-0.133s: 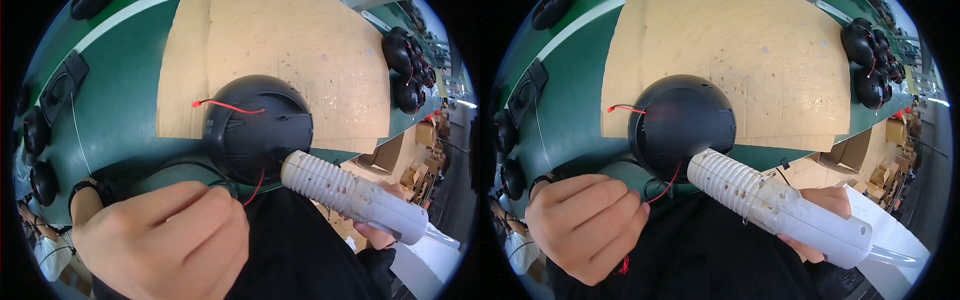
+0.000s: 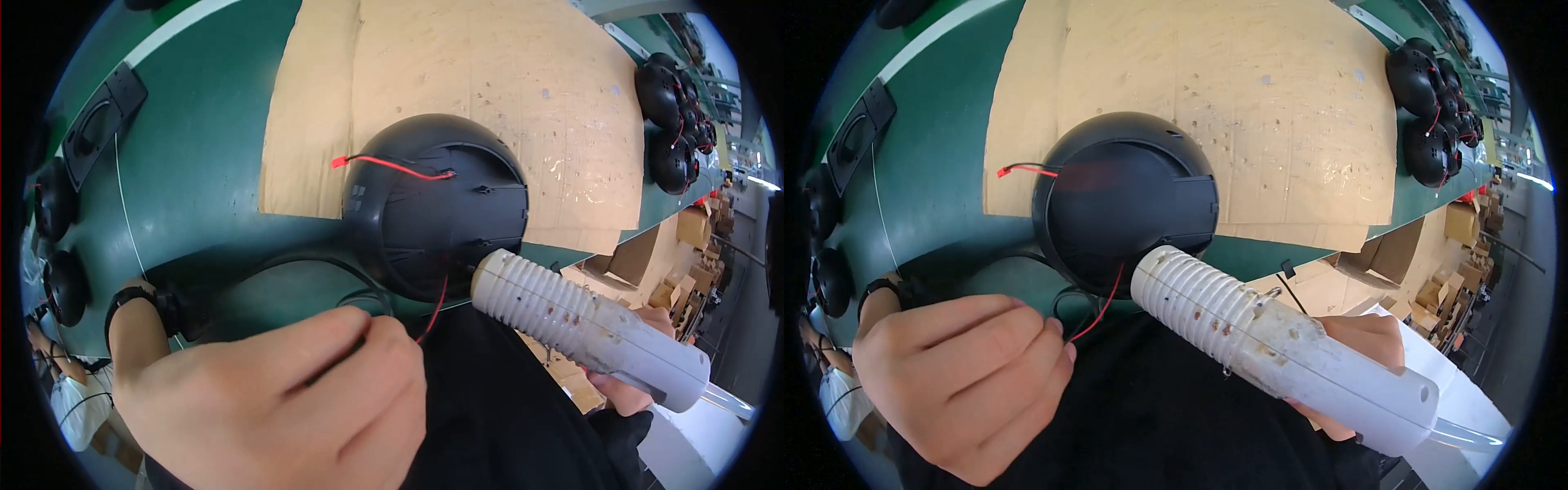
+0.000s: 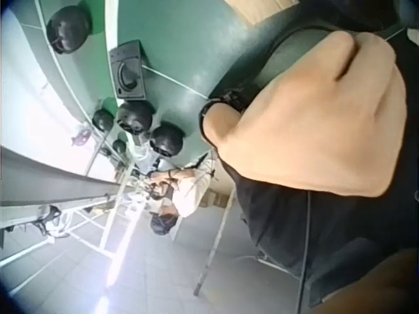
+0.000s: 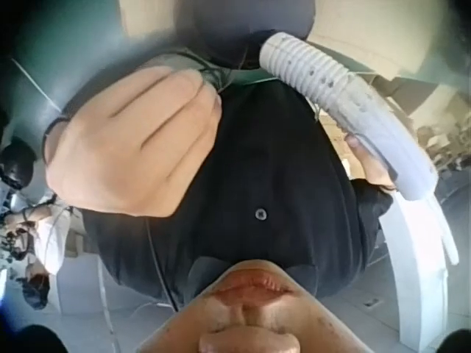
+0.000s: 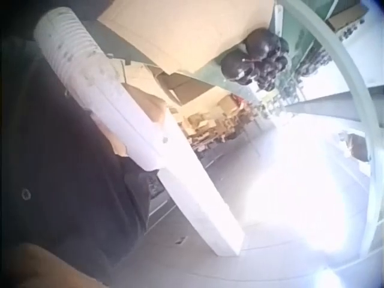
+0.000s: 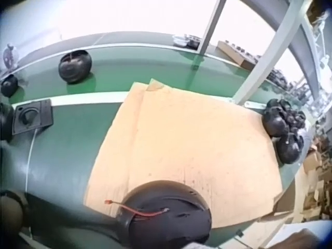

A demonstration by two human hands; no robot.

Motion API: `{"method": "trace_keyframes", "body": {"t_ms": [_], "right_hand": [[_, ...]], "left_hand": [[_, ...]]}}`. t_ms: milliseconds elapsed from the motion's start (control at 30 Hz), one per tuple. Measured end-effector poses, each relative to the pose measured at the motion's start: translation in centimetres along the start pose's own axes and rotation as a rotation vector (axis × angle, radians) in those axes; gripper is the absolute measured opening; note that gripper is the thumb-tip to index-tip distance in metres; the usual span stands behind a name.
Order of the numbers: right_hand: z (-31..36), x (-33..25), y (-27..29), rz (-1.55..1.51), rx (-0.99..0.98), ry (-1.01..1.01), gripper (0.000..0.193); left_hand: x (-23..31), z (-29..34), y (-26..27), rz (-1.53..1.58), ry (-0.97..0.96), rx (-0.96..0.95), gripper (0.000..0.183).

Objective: Applying hot glue to wires inside black spherical electronic housings on an assembly line.

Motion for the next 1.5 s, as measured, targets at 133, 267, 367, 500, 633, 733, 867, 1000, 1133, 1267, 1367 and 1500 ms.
{"method": "trace_keyframes", "body": {"t_ms": [133,267,367,500,633,733,867,1000,1133,1267,1367,1500], "right_hand": [[0.0,-0.2,0.1,0.059,0.036,0.054,0.036],[0.0,0.0,0.2,0.081,0.049,0.069,0.038],[0.3,0.1,0.2,0.095,0.055,0.065,0.040],[0.4,0.3,0.4,0.109,0.064,0.055,0.042],[0.7,0.4,0.5,0.118,0.071,0.046,0.044],[0.9,0.5,0.4,0.126,0.077,0.040,0.046],[1.0,0.5,0.6,0.137,0.081,0.032,0.048],[1.2,0.6,0.8,0.146,0.085,0.024,0.050],[1.5,0.5,0.7,0.163,0.090,0.019,0.052],[1.6,0.3,0.6,0.174,0.088,0.000,0.054],[1.6,0.1,0.8,0.179,0.096,-0.005,0.056],[1.7,0.4,0.5,0.200,0.097,-0.018,0.058]], "left_hand": [[0.4,0.9,-1.2,-0.089,-0.091,0.095,0.036],[0.4,1.5,-1.6,-0.105,-0.085,0.177,0.035],[0.4,1.5,-1.4,-0.143,-0.105,0.181,0.035],[0.1,1.4,-1.0,-0.129,-0.132,0.155,0.038],[-0.2,1.0,-0.8,-0.084,-0.086,0.125,0.041],[-0.2,0.1,-0.1,0.064,0.110,0.175,0.036],[-2.0,-0.8,1.7,0.159,0.236,-0.099,0.028],[-4.5,-1.7,2.6,0.149,0.221,-0.199,0.034],[-6.5,-1.8,2.4,0.091,0.104,-0.139,0.037],[-6.9,-1.5,2.4,0.062,0.058,-0.177,0.038],[-7.0,-1.6,2.3,0.077,0.044,-0.138,0.038],[-7.0,-1.8,2.2,0.078,0.028,-0.075,0.037]]}}
Point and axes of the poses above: each hand's wrist, its own z-axis away from the middle knuckle, its own y-axis out of the back of the hand, x = y × z, the point moved 4 cm from there along -z, towards the middle knuckle, and after that the axes turned 10 degrees about z, right-handed, at the moved point
